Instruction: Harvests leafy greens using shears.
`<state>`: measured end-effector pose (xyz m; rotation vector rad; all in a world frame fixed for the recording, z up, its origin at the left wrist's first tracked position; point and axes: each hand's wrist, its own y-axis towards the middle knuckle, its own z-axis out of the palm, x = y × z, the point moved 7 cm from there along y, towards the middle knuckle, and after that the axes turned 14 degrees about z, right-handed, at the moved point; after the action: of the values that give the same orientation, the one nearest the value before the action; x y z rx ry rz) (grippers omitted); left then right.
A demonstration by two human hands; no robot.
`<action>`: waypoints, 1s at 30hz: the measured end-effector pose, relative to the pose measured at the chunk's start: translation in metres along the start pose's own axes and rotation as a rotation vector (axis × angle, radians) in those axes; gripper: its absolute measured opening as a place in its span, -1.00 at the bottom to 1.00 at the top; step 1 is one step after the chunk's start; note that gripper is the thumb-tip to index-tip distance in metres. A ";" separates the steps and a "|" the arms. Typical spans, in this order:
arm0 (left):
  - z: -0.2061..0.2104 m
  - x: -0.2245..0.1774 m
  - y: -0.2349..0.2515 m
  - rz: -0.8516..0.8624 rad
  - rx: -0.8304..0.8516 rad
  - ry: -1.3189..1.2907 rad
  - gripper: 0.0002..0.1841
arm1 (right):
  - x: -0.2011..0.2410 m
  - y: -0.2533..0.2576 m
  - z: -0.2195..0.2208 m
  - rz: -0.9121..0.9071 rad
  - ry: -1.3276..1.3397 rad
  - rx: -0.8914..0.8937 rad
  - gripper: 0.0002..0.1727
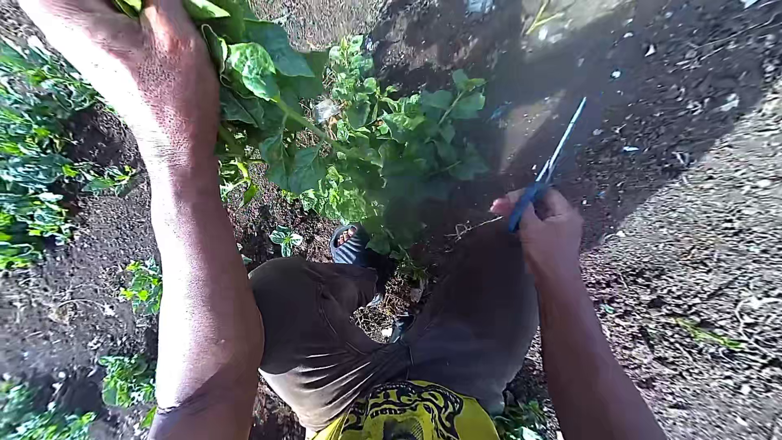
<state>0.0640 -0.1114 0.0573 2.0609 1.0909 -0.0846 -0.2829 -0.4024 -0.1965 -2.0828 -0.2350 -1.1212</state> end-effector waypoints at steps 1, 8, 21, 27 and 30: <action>-0.002 0.006 0.000 -0.031 0.000 0.024 -0.91 | -0.006 -0.003 0.007 0.029 0.023 0.005 -0.64; -0.010 0.050 -0.008 -0.235 0.105 0.206 -0.72 | -0.027 -0.006 0.082 0.133 -0.093 0.056 -0.59; -0.012 0.053 -0.020 -0.332 0.117 0.090 -0.73 | -0.066 0.018 0.130 0.182 -0.648 0.139 -0.56; -0.006 0.023 -0.009 -0.078 0.021 0.053 -0.51 | -0.070 0.003 0.142 0.190 -0.640 0.241 -0.51; -0.002 0.018 -0.001 -0.010 -0.037 -0.074 -0.39 | -0.044 0.008 0.131 0.170 -0.590 0.205 -0.46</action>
<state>0.0739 -0.0982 0.0509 2.0036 1.0503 -0.1431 -0.2215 -0.3100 -0.2795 -2.1495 -0.4251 -0.3436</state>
